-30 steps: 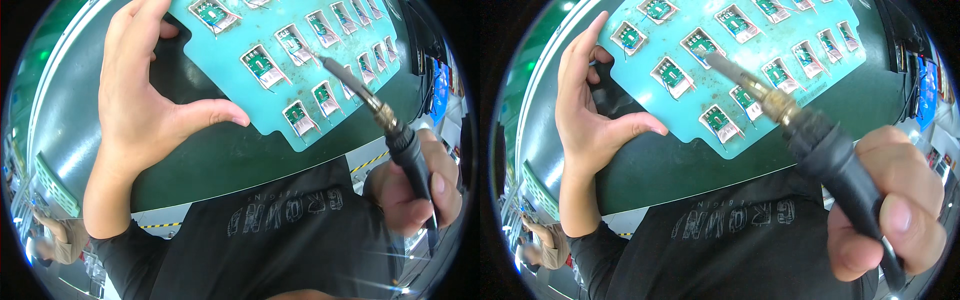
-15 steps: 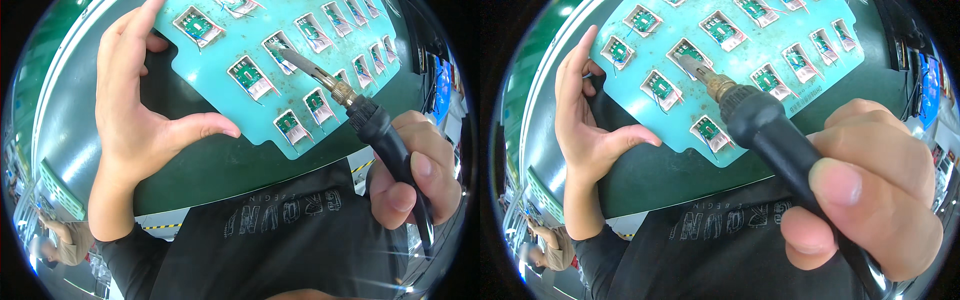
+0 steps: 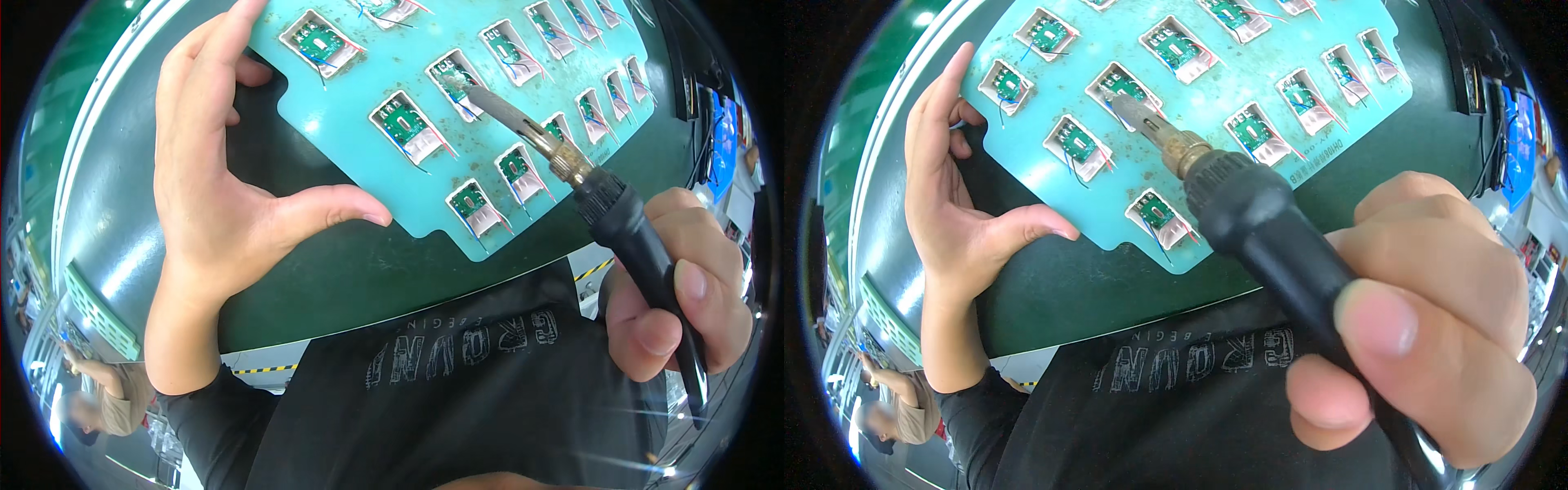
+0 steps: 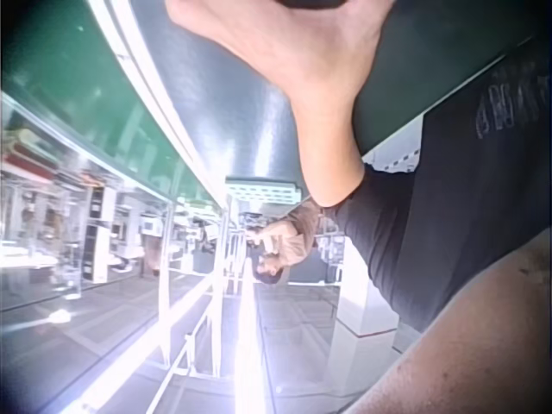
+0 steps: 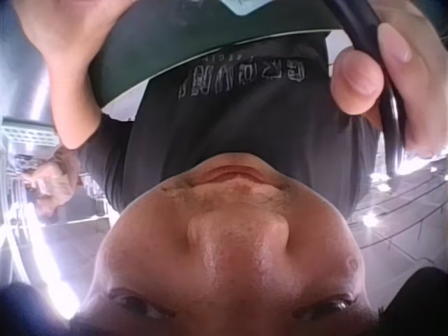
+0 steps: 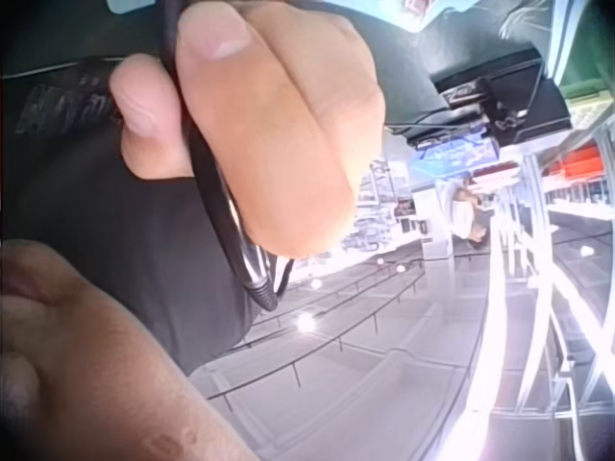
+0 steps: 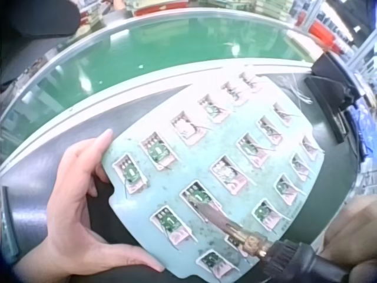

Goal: Soldering small components onto electronic circuit boards at a factory workstation.

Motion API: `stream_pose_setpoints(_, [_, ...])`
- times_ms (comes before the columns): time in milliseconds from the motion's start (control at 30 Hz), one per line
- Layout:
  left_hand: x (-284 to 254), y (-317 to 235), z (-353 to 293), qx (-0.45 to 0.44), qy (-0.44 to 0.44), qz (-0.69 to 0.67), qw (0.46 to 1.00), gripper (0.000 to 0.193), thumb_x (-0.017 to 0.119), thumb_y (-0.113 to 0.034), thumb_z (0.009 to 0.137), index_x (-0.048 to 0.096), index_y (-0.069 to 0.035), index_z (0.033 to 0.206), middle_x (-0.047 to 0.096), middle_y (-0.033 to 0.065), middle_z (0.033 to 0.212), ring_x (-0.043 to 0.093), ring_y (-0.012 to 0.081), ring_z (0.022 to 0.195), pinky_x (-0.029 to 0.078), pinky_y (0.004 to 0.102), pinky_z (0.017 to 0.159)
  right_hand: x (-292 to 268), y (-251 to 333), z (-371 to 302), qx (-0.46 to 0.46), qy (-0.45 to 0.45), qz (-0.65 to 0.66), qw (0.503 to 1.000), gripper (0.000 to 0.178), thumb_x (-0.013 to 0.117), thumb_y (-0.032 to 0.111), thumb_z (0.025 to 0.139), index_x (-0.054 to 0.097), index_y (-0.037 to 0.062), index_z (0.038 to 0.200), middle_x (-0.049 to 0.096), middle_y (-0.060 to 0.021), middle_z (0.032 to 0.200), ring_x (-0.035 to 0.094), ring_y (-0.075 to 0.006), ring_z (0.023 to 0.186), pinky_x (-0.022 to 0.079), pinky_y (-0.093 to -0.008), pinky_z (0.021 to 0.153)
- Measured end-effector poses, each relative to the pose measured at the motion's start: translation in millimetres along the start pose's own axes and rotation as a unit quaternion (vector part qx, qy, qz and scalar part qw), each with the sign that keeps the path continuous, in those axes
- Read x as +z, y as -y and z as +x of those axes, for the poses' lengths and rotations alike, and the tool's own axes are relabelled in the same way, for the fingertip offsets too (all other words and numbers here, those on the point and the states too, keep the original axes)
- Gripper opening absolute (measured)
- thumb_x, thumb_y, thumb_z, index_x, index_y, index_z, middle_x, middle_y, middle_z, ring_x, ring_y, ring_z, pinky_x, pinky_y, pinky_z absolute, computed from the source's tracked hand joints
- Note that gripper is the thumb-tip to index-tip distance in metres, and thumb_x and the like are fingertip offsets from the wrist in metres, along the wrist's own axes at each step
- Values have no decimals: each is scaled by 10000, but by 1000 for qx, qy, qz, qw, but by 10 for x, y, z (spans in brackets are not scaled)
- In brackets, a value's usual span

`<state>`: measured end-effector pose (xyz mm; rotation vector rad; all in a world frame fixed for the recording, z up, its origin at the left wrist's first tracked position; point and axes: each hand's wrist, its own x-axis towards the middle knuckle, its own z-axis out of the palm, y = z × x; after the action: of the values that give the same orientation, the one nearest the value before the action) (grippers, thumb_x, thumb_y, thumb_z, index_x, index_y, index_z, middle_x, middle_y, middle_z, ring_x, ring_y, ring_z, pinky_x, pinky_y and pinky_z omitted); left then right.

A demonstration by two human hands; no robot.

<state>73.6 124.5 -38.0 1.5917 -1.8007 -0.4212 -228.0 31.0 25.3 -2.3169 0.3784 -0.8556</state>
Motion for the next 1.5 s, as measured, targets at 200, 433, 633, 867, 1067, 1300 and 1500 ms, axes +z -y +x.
stream_pose_setpoints(200, [3, -5, -3, -2, 0, -1, 1000, 1380, 949, -560, 336, 481, 14, 1501, 518, 2, 1168, 483, 129, 1000, 366, 253, 809, -13, 6, -18, -4, -7, -1, 1000, 367, 549, 262, 1056, 522, -18, 1292, 600, -214, 825, 506, -199, 525, 382, -330, 448])
stream_pose_setpoints(433, [12, -15, -5, -13, -3, -9, 1000, 1381, 946, -565, 340, 480, 24, 1498, 519, 2, 1168, 483, 127, 1000, 364, 252, 801, 18, -23, -26, -7, -10, 3, 1000, 370, 552, 259, 1055, 523, -23, 1292, 600, -216, 829, 502, -198, 526, 382, -331, 447])
stream_pose_setpoints(633, [9, -6, 1, -5, 1, -2, 1000, 1383, 945, -567, 338, 480, 26, 1498, 520, 2, 1179, 482, 127, 1000, 362, 251, 801, 38, -50, -24, -9, -14, 7, 1000, 373, 555, 257, 1053, 524, -27, 1293, 600, -218, 832, 499, -197, 527, 381, -331, 447])
stream_pose_setpoints(867, [6, -7, -3, -4, 3, 4, 1000, 1391, 941, -571, 330, 479, 27, 1498, 518, 3, 1184, 475, 127, 991, 359, 251, 795, 6, -39, -25, -11, -15, 5, 1000, 376, 559, 254, 1052, 525, -32, 1294, 600, -220, 835, 496, -196, 528, 381, -332, 446])
stream_pose_setpoints(1067, [9, -1, -10, -4, 1, 1, 1000, 1390, 940, -570, 330, 480, 27, 1498, 516, 2, 1177, 473, 127, 988, 357, 250, 792, -36, -7, -36, -11, -13, 1, 1000, 379, 562, 252, 1051, 526, -36, 1295, 600, -222, 838, 493, -195, 529, 381, -332, 445])
stream_pose_setpoints(1300, [33, -11, -15, -7, 0, 0, 1000, 1389, 944, -556, 328, 478, 25, 1501, 517, 1, 1182, 475, 127, 994, 358, 250, 796, -12, -35, -56, -15, -12, 4, 1000, 382, 566, 249, 1050, 528, -41, 1295, 600, -224, 842, 489, -194, 530, 381, -333, 445])
stream_pose_setpoints(1500, [40, -9, -20, -16, -3, -15, 1000, 1388, 950, -545, 327, 477, 24, 1501, 516, -1, 1181, 474, 127, 992, 359, 249, 801, 6, -70, -56, -19, -13, 10, 1000, 384, 569, 246, 1049, 529, -45, 1296, 600, -226, 845, 486, -193, 531, 380, -333, 444])
